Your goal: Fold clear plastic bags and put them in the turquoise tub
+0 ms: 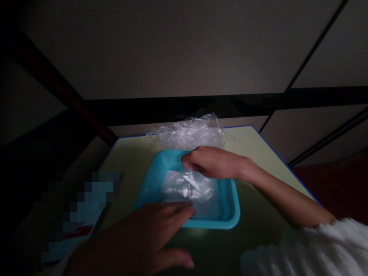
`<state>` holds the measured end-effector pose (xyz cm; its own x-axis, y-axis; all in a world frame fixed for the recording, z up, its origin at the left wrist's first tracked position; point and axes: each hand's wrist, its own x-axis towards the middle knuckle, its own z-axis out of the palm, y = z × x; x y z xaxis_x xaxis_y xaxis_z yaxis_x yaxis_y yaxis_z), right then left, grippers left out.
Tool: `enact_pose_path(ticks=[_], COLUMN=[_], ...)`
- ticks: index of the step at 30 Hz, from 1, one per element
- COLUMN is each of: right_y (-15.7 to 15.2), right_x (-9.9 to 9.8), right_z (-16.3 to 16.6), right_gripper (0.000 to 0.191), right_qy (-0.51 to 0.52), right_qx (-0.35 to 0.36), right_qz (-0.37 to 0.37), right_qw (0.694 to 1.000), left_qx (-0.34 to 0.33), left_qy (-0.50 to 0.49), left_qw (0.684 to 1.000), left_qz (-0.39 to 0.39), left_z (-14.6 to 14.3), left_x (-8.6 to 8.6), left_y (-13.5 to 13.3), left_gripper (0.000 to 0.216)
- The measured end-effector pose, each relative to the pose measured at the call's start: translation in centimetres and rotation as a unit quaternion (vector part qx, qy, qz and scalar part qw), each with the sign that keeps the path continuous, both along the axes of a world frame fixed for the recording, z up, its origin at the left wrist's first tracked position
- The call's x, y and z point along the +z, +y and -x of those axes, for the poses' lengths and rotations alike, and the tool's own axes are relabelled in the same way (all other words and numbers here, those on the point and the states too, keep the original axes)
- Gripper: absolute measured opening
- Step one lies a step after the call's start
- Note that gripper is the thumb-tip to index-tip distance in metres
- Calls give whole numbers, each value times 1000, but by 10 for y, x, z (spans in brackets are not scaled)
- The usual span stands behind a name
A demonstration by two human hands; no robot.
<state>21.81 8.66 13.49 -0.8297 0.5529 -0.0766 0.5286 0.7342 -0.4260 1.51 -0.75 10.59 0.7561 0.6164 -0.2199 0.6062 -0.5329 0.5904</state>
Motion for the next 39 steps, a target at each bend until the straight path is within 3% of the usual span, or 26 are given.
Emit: enact_pose_path(ticks=[5,10,16,26,32,39], right_y=[11,18,21,25,25,20], right_x=[25,2,-33,-53,-32,2], right_z=[7,33,46,47,37,13], right_gripper=[21,32,35,32,27,18], right_qy=[-57,-164,-207,-213,-174,-42], right_qx=[105,184,196,207,193,108], right_qz=[165,291,309,332,319,221], right_qw=[979,924,907,895,912,968], left_qx=[-29,-27,-18,-18,-7,57], left_qy=[2,10,25,34,10,46], left_qw=[1000,1000,999,999,1000,996], left_qz=[-4,7,15,14,-4,-50], left_z=[-3,-4,-3,-3,4,40], left_x=[6,7,6,2,6,2], left_y=[7,9,7,9,7,1], left_gripper=[34,40,40,47,55,61])
